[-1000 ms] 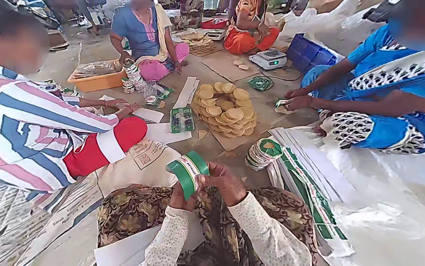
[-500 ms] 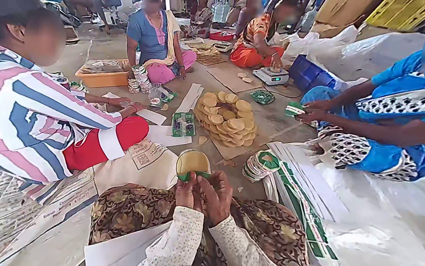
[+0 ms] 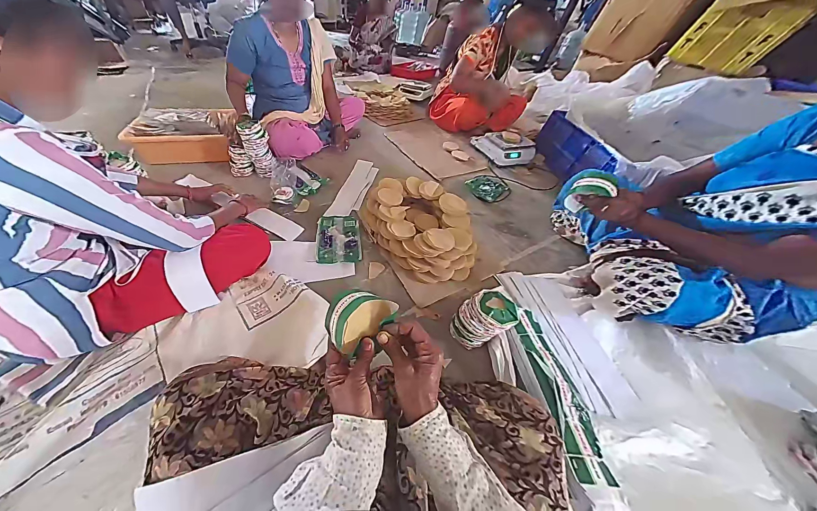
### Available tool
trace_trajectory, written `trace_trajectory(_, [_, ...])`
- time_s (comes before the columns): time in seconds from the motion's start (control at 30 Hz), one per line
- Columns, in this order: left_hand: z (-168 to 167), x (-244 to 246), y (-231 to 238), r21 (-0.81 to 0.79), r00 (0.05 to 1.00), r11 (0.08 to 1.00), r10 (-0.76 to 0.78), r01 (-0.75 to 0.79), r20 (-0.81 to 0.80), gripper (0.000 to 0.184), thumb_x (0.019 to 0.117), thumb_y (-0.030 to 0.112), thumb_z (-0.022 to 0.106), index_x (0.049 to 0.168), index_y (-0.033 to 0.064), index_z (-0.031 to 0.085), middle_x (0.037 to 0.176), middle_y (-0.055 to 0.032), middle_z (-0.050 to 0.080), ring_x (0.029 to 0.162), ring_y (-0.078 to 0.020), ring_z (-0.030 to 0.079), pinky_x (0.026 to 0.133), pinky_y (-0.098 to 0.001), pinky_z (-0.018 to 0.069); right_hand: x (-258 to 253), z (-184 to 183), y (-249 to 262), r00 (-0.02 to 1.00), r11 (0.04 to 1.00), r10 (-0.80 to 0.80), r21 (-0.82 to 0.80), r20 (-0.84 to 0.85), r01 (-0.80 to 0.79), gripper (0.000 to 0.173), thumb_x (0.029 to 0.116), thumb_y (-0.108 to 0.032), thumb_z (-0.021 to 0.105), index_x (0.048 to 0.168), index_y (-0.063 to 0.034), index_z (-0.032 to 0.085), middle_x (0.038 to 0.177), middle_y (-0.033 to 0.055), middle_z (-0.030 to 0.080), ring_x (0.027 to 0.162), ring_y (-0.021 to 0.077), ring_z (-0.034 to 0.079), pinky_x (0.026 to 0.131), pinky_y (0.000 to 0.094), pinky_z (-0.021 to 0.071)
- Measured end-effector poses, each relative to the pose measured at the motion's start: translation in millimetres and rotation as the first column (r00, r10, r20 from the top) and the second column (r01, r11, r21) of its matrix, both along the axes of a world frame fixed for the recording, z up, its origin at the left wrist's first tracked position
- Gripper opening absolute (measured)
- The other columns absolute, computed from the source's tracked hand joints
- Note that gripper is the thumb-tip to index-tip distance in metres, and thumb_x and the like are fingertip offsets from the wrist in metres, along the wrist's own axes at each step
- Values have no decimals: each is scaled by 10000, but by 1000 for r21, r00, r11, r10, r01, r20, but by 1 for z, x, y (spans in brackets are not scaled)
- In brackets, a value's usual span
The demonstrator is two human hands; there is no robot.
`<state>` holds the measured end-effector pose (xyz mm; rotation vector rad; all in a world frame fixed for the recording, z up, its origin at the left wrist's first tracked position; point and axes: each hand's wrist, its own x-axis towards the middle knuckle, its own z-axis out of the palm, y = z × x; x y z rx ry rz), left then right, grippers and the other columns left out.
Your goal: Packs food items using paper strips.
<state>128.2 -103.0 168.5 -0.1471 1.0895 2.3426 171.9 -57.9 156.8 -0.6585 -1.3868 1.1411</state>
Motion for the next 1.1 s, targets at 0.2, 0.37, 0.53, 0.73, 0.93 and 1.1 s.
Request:
trace_trajectory(0.2, [-3, 1, -8, -30, 992, 996, -87, 85, -93, 456, 829, -163, 642, 1264, -58, 554, 1051, -61, 714, 940, -93, 699, 835, -252, 595, -6, 0, 13, 982, 976, -186, 118, 28, 181, 292, 722, -40, 810, 922, -21, 598, 785, -20, 622, 677, 6, 595, 649, 156, 528])
trace_trajectory(0.37, [2, -4, -10, 0, 978, 992, -124, 126, -165, 355, 771, -141, 671, 1102, -23, 620, 959, -34, 736, 882, -82, 714, 791, -242, 608, 1, 5, 22, 931, 818, -353, 515, 99, 255, 131, 822, -117, 775, 812, -7, 706, 818, 61, 679, 775, 42, 646, 733, 126, 533])
trace_trajectory(0.53, [8, -25, -18, -25, 944, 969, -244, 245, -220, 325, 770, -154, 678, 1070, -34, 642, 936, -30, 750, 870, -73, 722, 792, -232, 608, 11, 18, 24, 889, 808, -343, 578, 304, 115, 179, 901, -150, 674, 901, 1, 769, 902, 124, 732, 837, 133, 700, 783, 217, 569])
trace_trajectory(0.73, [12, -47, -30, -55, 850, 880, -471, 472, -234, 348, 765, -110, 706, 1096, -26, 636, 966, -42, 744, 893, -107, 726, 821, -278, 613, 18, 38, 35, 921, 780, -261, 625, 291, 24, 123, 882, -121, 722, 873, 0, 743, 894, 102, 728, 877, 89, 688, 826, 168, 550])
trace_trajectory(0.93, [18, -84, -38, -86, 647, 688, -711, 720, -275, 334, 777, -76, 719, 1097, -9, 647, 985, -39, 755, 933, -110, 724, 885, -301, 594, 35, 56, 29, 784, 615, -308, 742, 539, -267, 214, 965, -181, 610, 905, -56, 772, 878, 123, 723, 850, 212, 690, 799, 263, 561])
trace_trajectory(1.1, [9, -99, -35, -85, 395, 460, -832, 884, -391, 268, 813, -20, 723, 1067, 50, 677, 973, 14, 760, 927, -74, 722, 875, -278, 592, 36, 77, 29, 796, 786, -64, 522, 602, -332, 310, 901, -222, 748, 1056, 37, 677, 922, 125, 674, 706, 74, 592, 658, 176, 511])
